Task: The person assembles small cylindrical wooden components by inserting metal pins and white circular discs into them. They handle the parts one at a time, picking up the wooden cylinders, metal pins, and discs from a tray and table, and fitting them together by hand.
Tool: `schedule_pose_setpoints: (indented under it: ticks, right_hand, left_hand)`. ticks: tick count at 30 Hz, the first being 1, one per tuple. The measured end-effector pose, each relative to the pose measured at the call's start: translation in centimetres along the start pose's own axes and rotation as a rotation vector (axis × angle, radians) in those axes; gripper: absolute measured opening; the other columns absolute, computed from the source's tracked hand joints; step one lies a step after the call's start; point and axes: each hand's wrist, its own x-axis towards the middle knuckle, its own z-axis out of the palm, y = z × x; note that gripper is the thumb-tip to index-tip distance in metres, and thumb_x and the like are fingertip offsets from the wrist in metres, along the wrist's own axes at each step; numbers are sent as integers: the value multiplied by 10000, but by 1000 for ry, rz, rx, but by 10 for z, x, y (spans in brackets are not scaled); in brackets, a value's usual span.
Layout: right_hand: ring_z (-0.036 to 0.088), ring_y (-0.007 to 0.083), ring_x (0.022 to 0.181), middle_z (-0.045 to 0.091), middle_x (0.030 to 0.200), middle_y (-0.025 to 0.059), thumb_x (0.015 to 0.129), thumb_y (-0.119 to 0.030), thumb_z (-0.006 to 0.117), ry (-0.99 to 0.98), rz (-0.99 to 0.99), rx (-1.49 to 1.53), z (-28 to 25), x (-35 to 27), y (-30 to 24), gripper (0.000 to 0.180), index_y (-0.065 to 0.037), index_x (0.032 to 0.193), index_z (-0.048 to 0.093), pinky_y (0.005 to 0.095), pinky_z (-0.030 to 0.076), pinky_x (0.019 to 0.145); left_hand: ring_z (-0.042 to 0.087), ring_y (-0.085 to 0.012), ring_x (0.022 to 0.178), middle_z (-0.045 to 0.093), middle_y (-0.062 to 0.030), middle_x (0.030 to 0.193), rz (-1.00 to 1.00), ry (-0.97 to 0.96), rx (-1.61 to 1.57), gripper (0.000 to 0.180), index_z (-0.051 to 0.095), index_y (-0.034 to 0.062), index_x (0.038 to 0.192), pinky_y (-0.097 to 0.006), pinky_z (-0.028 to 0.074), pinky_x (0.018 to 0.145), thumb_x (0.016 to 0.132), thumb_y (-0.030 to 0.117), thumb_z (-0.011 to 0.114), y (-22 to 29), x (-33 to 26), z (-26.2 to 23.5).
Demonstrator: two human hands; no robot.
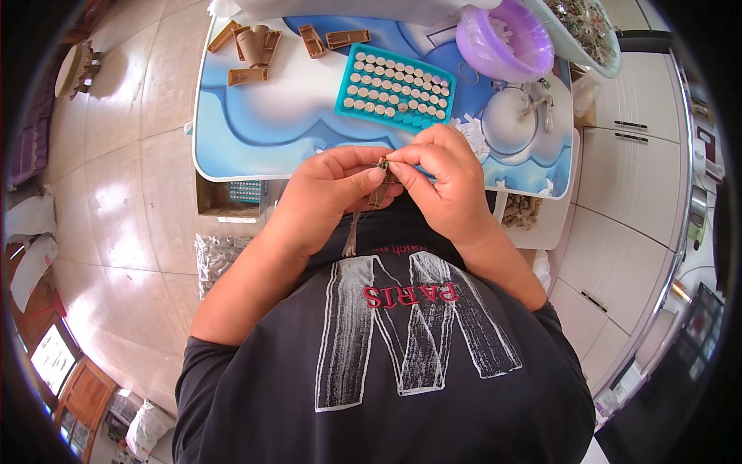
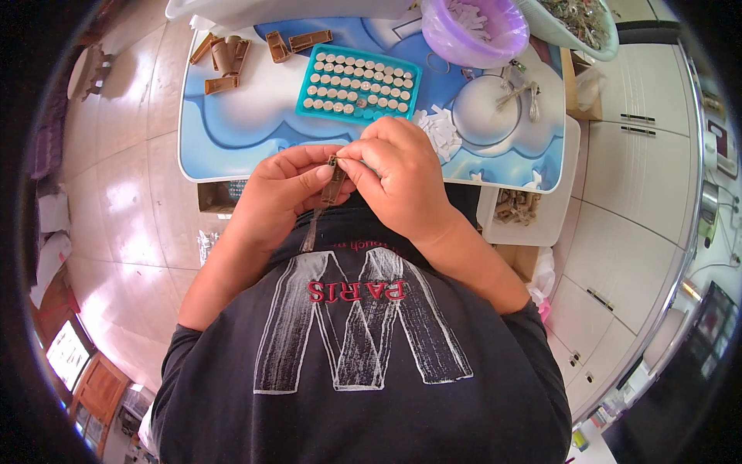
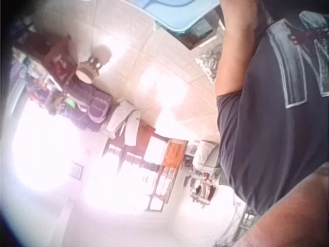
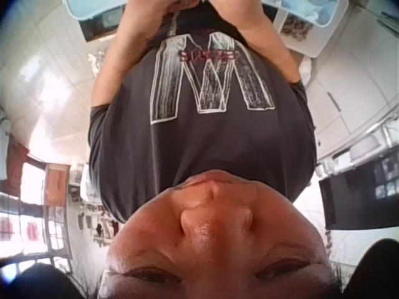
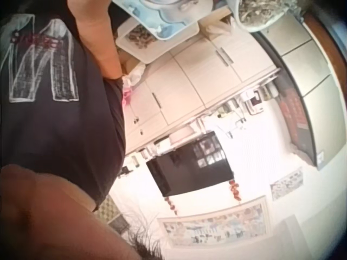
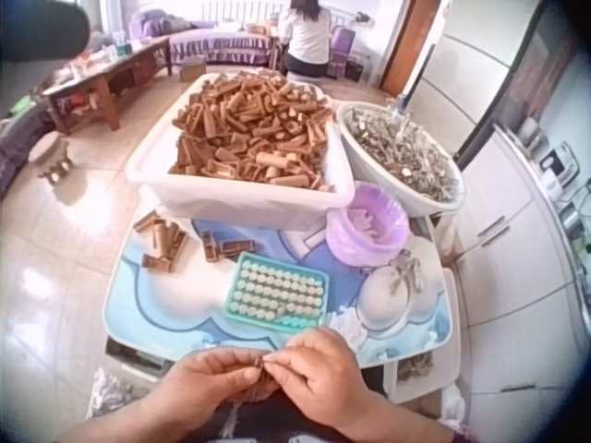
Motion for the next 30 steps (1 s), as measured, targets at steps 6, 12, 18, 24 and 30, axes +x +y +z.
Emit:
schedule_pose_setpoints:
  ticks: [6, 12, 18, 24, 30]
  right_hand:
    - [538, 243, 684, 556, 726, 45, 665, -61, 718, 141, -101, -182, 5, 21, 21, 121, -61, 767, 654, 357, 426, 602]
    - [539, 228, 706, 547, 737, 27, 627, -80, 741, 89, -215, -430, 14, 32, 38, 157, -82, 758, 656, 345, 435, 604]
    - [535, 235, 714, 547, 745, 40, 628, -72, 738, 117, -147, -241, 16, 28, 30, 151, -68, 734, 630, 354, 431, 626]
    - [530, 241, 706, 544, 744, 51, 632, -59, 739, 53, -158, -141, 19, 24, 14, 152, -56, 724, 618, 361, 422, 622]
    - [524, 237, 696, 534, 740, 44, 630, -37, 734, 68, -227, -176, 24, 20, 13, 155, -51, 728, 615, 357, 418, 612]
  left_hand:
    - [642, -200, 918, 630, -148, 1053, 54, 114, -110, 312, 510, -49, 1199, -320, 531, 825, 942, 129, 509, -1, 2, -3]
    - [632, -212, 957, 615, -155, 1083, 123, 162, -163, 306, 487, -52, 1206, -343, 521, 864, 953, 119, 485, 1, 9, -5]
    - [621, -210, 973, 610, -137, 1078, 140, 153, -182, 300, 484, -48, 1203, -332, 511, 877, 947, 109, 495, -1, 12, -7]
    - [626, -186, 939, 617, -111, 1048, 163, 148, -194, 281, 505, -35, 1186, -318, 518, 849, 942, 104, 507, -5, 13, -7]
    - [628, -178, 931, 618, -99, 1040, 163, 162, -187, 267, 515, -32, 1174, -314, 521, 838, 943, 103, 505, -5, 12, -5]
